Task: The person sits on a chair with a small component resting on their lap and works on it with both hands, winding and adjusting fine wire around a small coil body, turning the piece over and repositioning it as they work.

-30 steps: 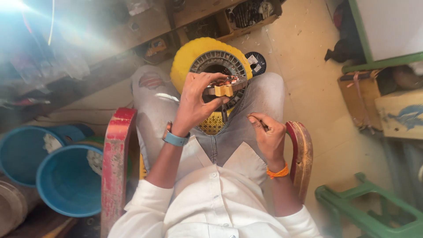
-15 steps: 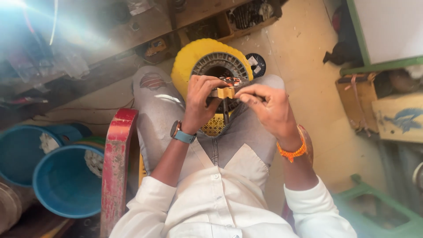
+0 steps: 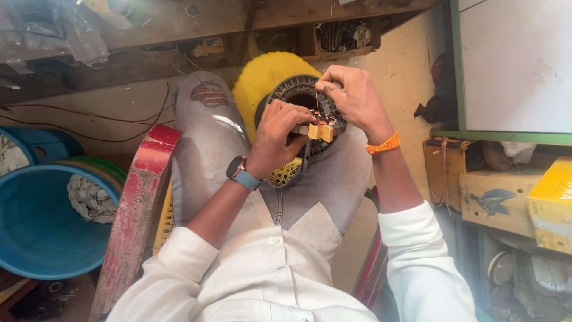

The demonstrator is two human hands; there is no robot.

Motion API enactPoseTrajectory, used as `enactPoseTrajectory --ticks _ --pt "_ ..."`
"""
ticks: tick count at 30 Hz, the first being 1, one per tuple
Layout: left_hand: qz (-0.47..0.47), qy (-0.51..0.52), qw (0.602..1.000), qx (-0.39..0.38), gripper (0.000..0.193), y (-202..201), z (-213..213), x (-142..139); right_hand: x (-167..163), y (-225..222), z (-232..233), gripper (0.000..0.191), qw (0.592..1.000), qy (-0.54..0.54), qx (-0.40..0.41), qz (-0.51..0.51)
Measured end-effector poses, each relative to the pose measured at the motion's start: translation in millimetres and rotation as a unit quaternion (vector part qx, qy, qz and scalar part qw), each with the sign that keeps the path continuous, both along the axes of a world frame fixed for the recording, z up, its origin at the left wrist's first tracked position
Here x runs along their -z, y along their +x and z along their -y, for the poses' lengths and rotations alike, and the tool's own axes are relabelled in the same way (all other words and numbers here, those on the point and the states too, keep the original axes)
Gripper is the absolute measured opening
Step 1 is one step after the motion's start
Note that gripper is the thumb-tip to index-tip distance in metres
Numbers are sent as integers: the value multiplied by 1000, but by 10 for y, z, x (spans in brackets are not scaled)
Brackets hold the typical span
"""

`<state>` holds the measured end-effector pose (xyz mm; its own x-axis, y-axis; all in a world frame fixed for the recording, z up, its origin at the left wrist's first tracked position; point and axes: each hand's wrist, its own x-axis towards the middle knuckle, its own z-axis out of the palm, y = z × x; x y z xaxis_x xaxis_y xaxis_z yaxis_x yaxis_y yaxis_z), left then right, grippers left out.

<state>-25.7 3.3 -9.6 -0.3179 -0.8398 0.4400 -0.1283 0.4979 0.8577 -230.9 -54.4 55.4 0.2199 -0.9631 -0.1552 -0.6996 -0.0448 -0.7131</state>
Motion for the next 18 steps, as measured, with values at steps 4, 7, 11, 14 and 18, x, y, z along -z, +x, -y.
enactPoseTrajectory --ticks 4,7,11,14,18 --pt "-123 198 960 154 75 227 171 -15 85 52 93 18 999 16 -33 0" --pt "-241 397 856 229 90 312 362 29 19 115 105 18 999 10 -44 -1" --pt "-260 417 837 241 98 163 535 70 -213 224 35 16 997 -47 -64 23" --pt "-254 357 849 296 96 100 584 77 -424 313 -105 12 996 -52 -55 -42" --pt "-205 322 866 322 84 234 577 66 -575 458 -547 17 991 -116 -39 -54"
